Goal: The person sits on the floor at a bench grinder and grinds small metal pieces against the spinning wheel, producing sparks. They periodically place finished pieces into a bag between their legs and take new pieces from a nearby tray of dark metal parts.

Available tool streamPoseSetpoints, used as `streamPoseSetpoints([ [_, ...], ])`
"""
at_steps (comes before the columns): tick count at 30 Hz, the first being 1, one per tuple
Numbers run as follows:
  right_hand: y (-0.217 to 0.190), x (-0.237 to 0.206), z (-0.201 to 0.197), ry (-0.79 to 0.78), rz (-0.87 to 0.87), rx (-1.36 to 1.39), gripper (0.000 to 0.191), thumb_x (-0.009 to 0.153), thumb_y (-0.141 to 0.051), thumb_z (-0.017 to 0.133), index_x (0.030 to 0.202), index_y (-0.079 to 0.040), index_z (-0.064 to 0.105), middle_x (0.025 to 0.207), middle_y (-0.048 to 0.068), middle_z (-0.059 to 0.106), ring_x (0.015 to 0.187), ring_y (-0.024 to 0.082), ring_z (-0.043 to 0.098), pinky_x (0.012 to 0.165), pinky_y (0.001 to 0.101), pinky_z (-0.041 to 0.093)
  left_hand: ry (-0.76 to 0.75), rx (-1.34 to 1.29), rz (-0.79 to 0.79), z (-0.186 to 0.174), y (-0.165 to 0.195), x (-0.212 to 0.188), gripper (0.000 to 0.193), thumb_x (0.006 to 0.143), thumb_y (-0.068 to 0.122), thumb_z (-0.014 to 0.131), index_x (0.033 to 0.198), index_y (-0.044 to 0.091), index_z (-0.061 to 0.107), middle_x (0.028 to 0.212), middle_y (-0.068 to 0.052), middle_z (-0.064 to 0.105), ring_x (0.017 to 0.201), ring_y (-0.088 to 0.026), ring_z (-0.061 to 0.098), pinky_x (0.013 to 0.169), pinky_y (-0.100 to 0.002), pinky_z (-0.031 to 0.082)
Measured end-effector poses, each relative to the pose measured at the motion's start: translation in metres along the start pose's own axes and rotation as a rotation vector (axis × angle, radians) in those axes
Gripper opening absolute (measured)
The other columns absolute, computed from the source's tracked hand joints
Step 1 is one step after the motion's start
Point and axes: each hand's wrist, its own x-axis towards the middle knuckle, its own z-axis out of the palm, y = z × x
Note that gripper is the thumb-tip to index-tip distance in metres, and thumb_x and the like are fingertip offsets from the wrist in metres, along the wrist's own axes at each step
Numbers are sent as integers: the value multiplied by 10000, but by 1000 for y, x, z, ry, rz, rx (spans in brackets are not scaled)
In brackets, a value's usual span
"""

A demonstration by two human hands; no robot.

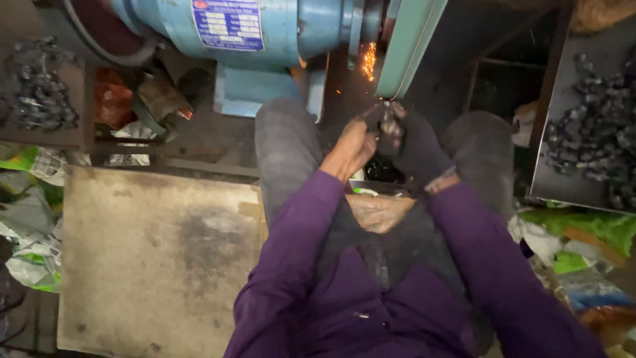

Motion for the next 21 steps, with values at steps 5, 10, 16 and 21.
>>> streamPoseSetpoints([
  [5,5,-37,12,79,-566,-1016,236,1045,-156,623,1240,-24,624,1055,-25,663,919,48,605,770,205,519,209,161,-16,-12,-2,-21,303,1088,5,488,1377,43,571,1195,-68,673,1015,-149,681,915,-314,584],
  [10,7,-58,32,58,-301,-826,217,1000,-164,643,1195,-68,640,909,3,637,705,89,540,601,252,450,251,333,-102,-27,5,-12,440,1009,-28,445,1404,135,549,1086,-133,656,833,-191,621,689,-334,492],
  [16,13,-33,34,337,-503,-517,247,1068,-220,577,1131,-6,685,942,0,698,827,64,642,744,251,545,120,44,83,-2,-26,-12,468,1026,1,442,1487,76,465,1342,-71,598,1207,-171,582,1036,-310,451],
  [21,0,-17,21,257,-626,-667,258,1108,-241,572,1097,-3,670,904,28,672,785,96,628,696,270,524,-114,-4,150,16,-23,-17,474,1089,54,483,1555,-12,432,1478,-94,548,1383,-185,478,1213,-312,329],
])
